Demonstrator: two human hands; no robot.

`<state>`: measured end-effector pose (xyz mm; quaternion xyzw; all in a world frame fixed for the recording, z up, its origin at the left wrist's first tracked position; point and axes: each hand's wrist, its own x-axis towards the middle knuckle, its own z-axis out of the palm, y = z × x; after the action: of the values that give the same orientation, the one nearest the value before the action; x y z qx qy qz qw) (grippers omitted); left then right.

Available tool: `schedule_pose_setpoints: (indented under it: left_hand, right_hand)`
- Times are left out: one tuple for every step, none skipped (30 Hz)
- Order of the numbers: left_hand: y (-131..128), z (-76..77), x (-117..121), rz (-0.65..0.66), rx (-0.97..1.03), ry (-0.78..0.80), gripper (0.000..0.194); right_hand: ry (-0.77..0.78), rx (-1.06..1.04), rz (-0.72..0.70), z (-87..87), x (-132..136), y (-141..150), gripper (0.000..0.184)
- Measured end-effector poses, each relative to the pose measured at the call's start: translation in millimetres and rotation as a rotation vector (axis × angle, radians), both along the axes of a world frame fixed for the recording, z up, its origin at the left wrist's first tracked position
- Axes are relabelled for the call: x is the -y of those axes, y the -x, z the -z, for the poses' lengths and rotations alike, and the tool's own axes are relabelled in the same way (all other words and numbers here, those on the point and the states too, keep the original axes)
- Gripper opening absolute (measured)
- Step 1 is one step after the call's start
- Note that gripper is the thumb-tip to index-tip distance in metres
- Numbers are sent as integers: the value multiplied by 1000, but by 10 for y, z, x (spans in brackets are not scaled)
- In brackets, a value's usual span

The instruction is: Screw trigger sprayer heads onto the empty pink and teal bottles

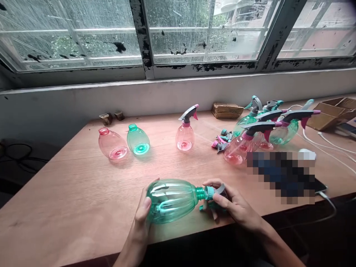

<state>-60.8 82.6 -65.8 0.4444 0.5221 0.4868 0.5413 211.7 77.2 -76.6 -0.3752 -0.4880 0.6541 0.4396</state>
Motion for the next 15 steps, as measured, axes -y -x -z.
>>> schedule_pose_setpoints:
  left_hand:
    - [-73,-31,3,-7,34,15,64]
    - [-138,-65,10,-18,67,29,65]
    - [-192,-96,19,-24,98,40,67]
    - [-230,-120,31,-22,119,43,69]
    - [-252,-135,44,-13,123,32,73]
    - [-259,-139,56,1,110,9,77]
    - [-254,-134,66,19,84,-22,81]
    - [-240,-125,74,44,55,-52,86]
    - [-222,-114,78,69,27,-77,89]
    - [-202,-105,78,94,5,-93,90]
    - [-183,-101,76,116,-12,-102,91]
    - [-167,-101,73,134,-27,-113,89]
    - [-154,-105,71,149,-43,-127,88]
    - [-144,-112,72,167,-55,-145,88]
    - [-135,-119,75,189,-58,-162,90]
  right_hand:
    - [-5,3,11,9,-4,-5,40]
    - [-7,14,26,13,-8,-7,43]
    - [-7,32,37,13,-12,-6,47]
    - [-9,55,50,9,-14,-4,49]
    - [-15,82,64,2,-15,-2,50]
    - [-31,105,79,-7,-15,0,48]
    - [-53,124,98,-18,-13,2,45]
    - [-75,135,113,-28,-10,2,42]
    - [-90,137,120,-38,-5,2,39]
    - [-94,130,120,-46,1,2,37]
    - [-89,118,112,-53,6,1,36]
    - [-80,103,100,-57,12,1,35]
    - [-72,89,90,-59,17,1,34]
    - [-70,76,85,-58,22,1,33]
    - [-73,66,85,-55,26,-1,32]
